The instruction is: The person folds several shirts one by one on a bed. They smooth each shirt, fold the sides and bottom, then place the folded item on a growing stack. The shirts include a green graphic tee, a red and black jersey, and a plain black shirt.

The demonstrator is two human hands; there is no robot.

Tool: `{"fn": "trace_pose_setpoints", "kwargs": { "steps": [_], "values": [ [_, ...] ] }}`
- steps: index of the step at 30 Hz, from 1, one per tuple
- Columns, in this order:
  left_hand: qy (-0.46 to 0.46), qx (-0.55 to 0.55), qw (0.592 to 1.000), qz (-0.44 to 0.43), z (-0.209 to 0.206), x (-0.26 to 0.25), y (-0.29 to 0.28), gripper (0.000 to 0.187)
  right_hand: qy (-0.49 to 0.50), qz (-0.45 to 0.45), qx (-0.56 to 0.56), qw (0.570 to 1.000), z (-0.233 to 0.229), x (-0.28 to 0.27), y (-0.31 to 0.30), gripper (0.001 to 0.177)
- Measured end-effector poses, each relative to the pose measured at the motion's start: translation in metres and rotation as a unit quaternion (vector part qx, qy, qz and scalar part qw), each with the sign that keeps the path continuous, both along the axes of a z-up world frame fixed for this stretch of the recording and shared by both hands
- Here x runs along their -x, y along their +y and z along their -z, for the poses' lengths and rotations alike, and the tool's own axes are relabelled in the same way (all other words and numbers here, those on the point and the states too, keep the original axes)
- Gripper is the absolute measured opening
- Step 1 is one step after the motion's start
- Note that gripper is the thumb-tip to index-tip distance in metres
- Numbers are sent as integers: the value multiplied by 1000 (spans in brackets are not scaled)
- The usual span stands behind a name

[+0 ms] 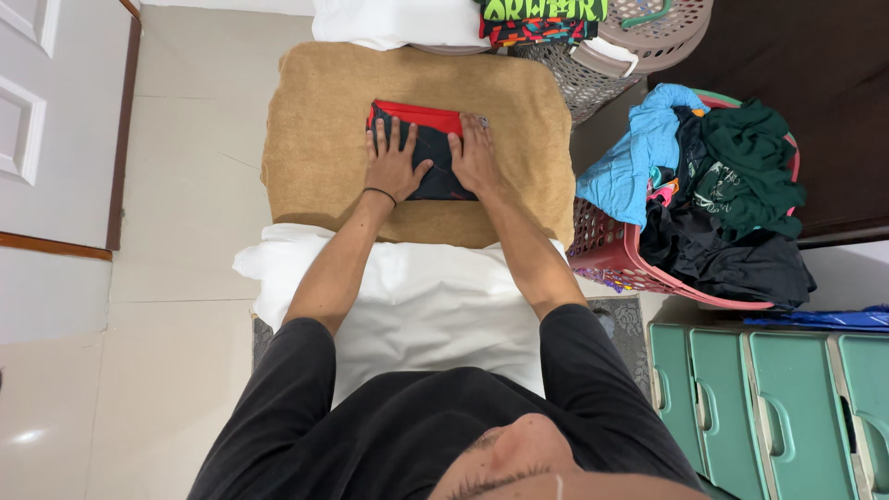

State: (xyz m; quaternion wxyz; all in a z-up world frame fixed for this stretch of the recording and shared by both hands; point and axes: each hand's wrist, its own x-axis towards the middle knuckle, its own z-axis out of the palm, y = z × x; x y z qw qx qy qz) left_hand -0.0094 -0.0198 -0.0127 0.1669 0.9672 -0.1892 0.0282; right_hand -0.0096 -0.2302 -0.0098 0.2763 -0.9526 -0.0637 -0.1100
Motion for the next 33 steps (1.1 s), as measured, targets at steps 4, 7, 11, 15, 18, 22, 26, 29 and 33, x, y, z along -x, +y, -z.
{"fn": "trace_pose_setpoints", "kwargs": {
  "steps": [4, 7, 11, 15, 18, 22, 26, 29, 33],
  "values": [
    [-105, -5, 994, 24, 11, 1, -3, 72, -61, -40, 96, 993, -8, 11, 4, 53],
    [-86, 30, 995, 25, 14, -1, -4, 70, -65, -57, 119, 989, -10, 14, 14, 61],
    [0, 38, 999, 4, 10, -1, -2, 72, 8, -28, 142, 989, -4, 13, 19, 68],
    [16, 34, 999, 5, 4, -1, -3, 73, 36, -23, 138, 989, 9, 7, 15, 68],
    [14, 37, 999, 5, 2, 0, -3, 73, 22, -18, 73, 997, 15, 0, 10, 66],
    [-2, 35, 999, 11, 2, 0, -4, 73, -56, -4, 7, 998, 11, 2, 5, 66],
    [-72, 48, 995, 39, 0, 0, -2, 72, -54, -14, 106, 993, -2, 10, 10, 73],
    [-69, 47, 995, 46, -4, 3, -2, 71, -29, -15, 160, 987, -10, 14, 18, 76],
    [21, 23, 1000, 5, -13, 8, -1, 71, 63, 1, 168, 984, -12, 16, 22, 73]
  ]
}}
